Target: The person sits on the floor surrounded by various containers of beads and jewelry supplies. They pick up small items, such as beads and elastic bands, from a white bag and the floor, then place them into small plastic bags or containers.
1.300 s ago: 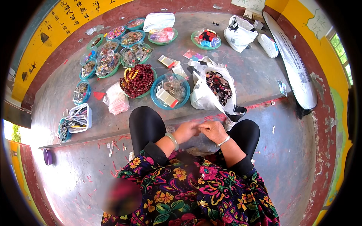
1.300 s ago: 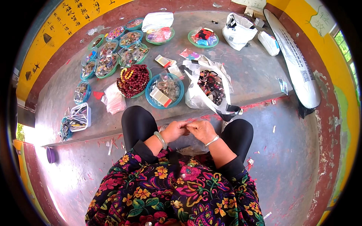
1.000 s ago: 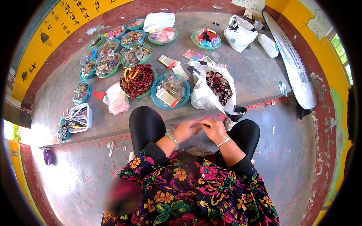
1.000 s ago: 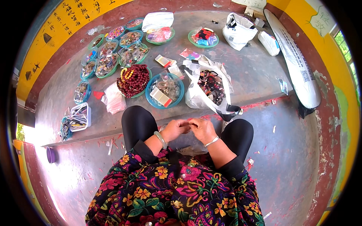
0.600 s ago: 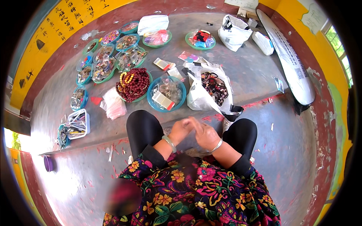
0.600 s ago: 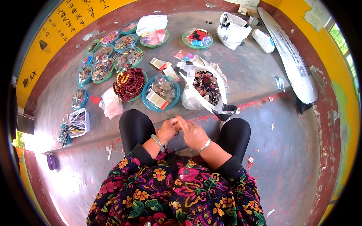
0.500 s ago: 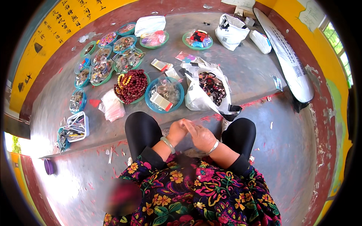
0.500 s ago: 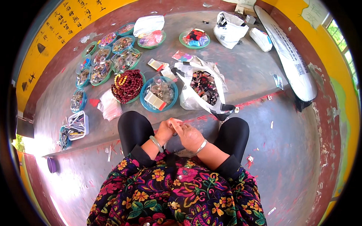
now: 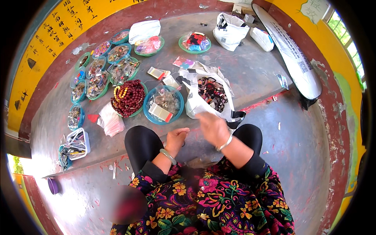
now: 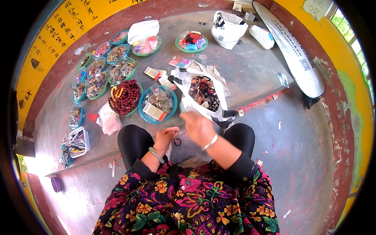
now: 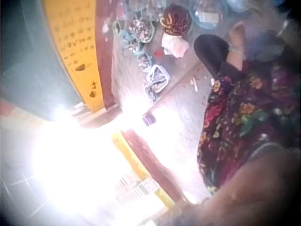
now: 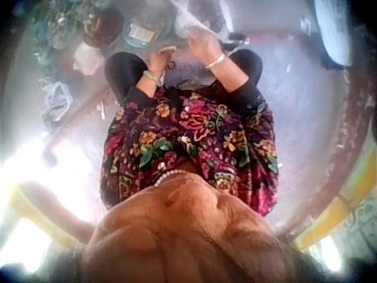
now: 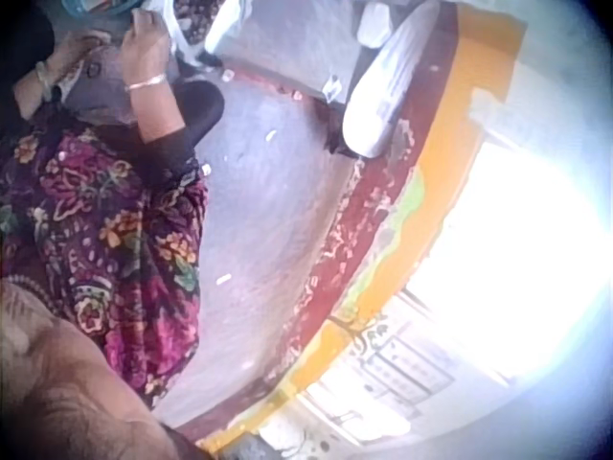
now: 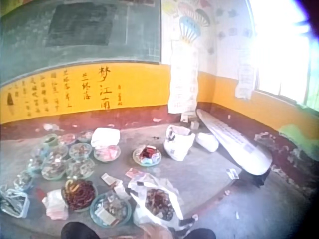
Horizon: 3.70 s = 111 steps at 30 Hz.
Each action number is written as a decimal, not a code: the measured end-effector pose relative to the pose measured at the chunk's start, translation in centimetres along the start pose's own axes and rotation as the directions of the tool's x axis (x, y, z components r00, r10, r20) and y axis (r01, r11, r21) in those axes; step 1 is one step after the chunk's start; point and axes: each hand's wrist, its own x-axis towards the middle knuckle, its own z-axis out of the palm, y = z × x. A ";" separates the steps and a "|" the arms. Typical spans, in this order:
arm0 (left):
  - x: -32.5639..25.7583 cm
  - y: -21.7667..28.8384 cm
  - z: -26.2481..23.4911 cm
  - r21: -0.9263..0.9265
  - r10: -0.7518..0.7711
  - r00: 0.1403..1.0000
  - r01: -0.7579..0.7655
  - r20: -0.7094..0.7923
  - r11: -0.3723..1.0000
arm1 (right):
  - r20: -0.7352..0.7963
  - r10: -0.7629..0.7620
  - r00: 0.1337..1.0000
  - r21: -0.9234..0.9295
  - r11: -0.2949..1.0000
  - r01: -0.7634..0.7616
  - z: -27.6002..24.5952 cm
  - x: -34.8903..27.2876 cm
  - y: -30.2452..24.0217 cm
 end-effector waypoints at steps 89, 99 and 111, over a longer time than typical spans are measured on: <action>1.0 0.2 -0.3 0.392 0.132 0.973 -0.199 0.191 0.898 | -0.171 0.332 0.928 -0.124 0.927 -0.354 6.7 5.8 17.4; 0.9 0.4 -0.1 0.419 0.095 0.976 -0.171 0.196 0.892 | 0.192 0.647 0.738 0.853 0.261 -0.451 2.0 7.1 13.6; 1.5 -0.9 -0.2 0.426 0.113 0.980 -0.174 0.165 0.888 | 0.385 0.587 0.712 0.905 -0.090 -0.415 1.0 6.8 12.8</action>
